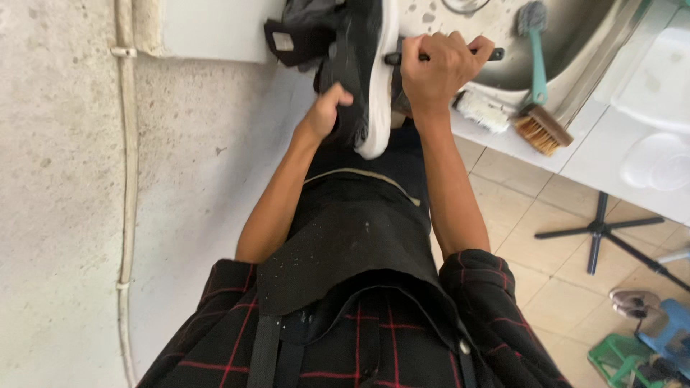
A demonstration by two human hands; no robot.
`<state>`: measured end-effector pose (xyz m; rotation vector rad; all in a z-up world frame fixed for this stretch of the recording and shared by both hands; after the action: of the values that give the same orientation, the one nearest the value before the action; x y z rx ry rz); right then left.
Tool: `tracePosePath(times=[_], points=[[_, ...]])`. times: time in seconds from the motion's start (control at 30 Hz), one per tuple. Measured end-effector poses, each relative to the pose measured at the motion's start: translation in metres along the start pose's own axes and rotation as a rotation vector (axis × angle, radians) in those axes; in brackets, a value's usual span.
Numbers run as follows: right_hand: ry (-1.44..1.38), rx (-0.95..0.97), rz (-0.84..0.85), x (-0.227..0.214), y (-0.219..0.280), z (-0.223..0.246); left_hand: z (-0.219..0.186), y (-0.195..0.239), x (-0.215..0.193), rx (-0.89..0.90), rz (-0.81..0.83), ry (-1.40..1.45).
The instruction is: The person scrubs a black and white sneaker with a brush and cleaning solution over a sink. They rinse the shoe under running water and continue scrubbing different parts of the shoe, including the sole and upper.
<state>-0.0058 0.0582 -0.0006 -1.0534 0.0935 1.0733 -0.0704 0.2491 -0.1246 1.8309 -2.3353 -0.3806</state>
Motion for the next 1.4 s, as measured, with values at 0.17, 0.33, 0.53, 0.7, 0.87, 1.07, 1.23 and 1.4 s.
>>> tracePosePath(times=[0.17, 0.33, 0.53, 0.7, 0.87, 1.07, 1.23, 1.4], points=[[0.030, 0.025, 0.113, -0.014, 0.069, -0.012, 0.023, -0.013, -0.003, -0.056, 0.040, 0.094], [0.016, 0.082, 0.006, 0.008, 0.024, -0.016, 0.000, 0.000, 0.002, 0.075, -0.008, 0.108], [-0.051, 0.016, 0.174, -0.013, 0.053, -0.003, 0.009, -0.005, 0.003, -0.018, -0.055, 0.138], [0.143, -0.192, -0.178, -0.001, -0.014, -0.010, 0.026, -0.001, 0.016, -0.274, 0.035, -0.168], [0.130, -0.126, 0.041, -0.004, 0.036, -0.012, 0.004, -0.006, 0.019, -0.017, -0.043, -0.152], [0.149, -0.233, -0.079, 0.004, -0.006, -0.012, -0.023, -0.009, 0.020, 0.168, -0.047, -0.104], [0.196, -0.303, 0.111, 0.012, -0.007, -0.031, -0.019, -0.014, 0.023, 0.096, -0.048, -0.319], [0.203, -0.379, 0.117, 0.013, 0.002, -0.012, -0.012, -0.017, 0.020, 0.030, -0.040, -0.259]])
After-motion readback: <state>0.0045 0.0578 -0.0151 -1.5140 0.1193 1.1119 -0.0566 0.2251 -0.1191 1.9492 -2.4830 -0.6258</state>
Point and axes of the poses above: each hand's wrist, its own y-axis away from the middle knuckle, its own x-axis out of the palm, z = x × y, the point moved 8 cm from there along -y, towards the middle knuckle, and after that the axes turned 11 degrees about -y, right-handed, at the moved point
